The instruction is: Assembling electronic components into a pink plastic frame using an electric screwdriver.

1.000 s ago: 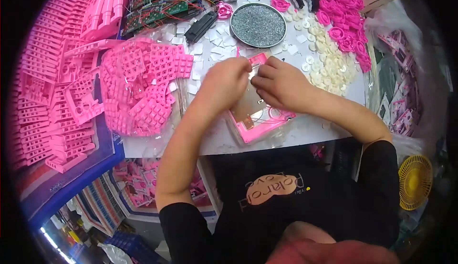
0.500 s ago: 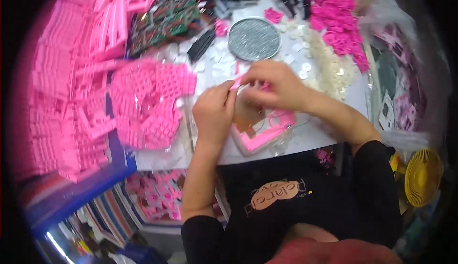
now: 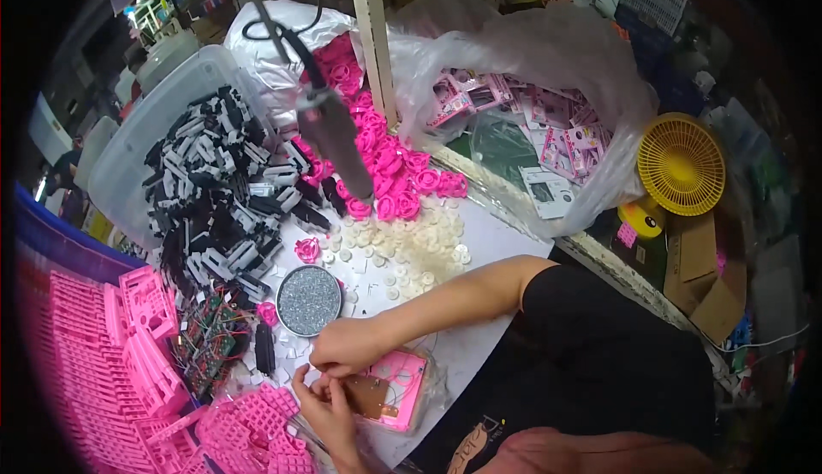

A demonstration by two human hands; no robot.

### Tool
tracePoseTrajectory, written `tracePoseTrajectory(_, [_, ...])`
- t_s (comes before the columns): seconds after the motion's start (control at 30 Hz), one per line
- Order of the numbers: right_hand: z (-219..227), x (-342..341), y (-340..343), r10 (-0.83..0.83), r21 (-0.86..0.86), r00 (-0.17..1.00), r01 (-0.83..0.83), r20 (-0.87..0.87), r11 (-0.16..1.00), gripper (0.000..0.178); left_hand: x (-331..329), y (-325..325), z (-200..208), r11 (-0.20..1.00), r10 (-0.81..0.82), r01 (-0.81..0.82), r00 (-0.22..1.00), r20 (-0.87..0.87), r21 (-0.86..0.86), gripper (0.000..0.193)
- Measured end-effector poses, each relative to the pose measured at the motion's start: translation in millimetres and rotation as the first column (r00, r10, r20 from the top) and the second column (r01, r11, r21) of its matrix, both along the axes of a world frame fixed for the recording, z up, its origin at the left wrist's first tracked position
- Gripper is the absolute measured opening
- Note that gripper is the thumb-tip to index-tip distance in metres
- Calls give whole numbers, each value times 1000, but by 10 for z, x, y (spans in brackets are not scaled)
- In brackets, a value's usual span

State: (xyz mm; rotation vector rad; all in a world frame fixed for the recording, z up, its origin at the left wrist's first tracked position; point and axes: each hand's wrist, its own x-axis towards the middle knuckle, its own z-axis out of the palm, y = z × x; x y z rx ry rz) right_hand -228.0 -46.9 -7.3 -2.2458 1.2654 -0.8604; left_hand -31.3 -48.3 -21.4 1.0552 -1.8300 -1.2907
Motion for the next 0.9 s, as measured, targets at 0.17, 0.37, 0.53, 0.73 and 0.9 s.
tracePoseTrajectory(0.17, [-194,14,-28,171,-273,979,-135,113,952,13,327,-234,-14,963,-118,112,993,7,244,15])
tracePoseTrajectory(0.37, [-143,46,108,139,-49,942,-131,307,990,25,385,-164,10,945,-10,59,988,-152,321,10])
tracePoseTrajectory(0.53, [-73,69,374,2,254,883,-137,470,957,40,257,71,-129,996,94,-89,962,-256,30,10])
tracePoseTrajectory(0.73, [-130,35,209,96,237,953,-168,289,957,48,253,76,-22,787,18,16,999,50,-616,3])
tracePoseTrajectory(0.9, [47,-211,407,1,514,917,-224,400,828,49,219,142,-92,824,63,14,991,117,-567,5])
